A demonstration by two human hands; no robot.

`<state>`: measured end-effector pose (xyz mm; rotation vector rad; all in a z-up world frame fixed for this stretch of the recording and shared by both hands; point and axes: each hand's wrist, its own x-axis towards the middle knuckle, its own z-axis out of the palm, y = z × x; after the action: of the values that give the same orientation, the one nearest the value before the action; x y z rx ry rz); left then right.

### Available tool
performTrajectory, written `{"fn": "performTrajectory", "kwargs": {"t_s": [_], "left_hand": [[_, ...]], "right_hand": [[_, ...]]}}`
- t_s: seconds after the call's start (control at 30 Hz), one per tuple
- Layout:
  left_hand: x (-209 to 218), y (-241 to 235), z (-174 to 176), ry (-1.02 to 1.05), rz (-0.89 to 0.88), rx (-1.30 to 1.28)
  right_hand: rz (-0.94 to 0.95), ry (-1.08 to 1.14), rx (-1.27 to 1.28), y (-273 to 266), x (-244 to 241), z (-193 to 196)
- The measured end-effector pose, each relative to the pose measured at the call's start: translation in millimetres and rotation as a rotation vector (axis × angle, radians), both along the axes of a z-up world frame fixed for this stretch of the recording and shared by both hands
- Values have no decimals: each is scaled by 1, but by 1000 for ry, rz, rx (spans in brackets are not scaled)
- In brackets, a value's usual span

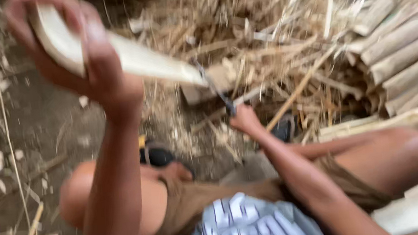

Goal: The person sits on the ground and uses a knife to shave and shape a piece of bamboo. They repeatedly scrape the surface, rotate the piece, and remove thin strips of material, then place the finished piece aside and pick up another.

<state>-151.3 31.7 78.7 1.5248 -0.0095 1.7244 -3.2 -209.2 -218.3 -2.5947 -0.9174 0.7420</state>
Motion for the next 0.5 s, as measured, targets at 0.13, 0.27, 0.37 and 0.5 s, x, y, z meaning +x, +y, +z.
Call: {"fn": "performTrajectory", "kwargs": {"t_s": [0.13,0.27,0.37,0.5], "left_hand": [[-4,4,4,-27,51,-130],[-12,5,4,35,31,-62],[-18,0,4,26,90,-104],[-38,-16,3,87,92,-138]], "right_hand": [[-196,78,170,-24,-21,-26],[-179,36,226,-34,-24,-29],[-270,182,234,-34,-21,-1],[-428,460,339,-19,-41,39]]}}
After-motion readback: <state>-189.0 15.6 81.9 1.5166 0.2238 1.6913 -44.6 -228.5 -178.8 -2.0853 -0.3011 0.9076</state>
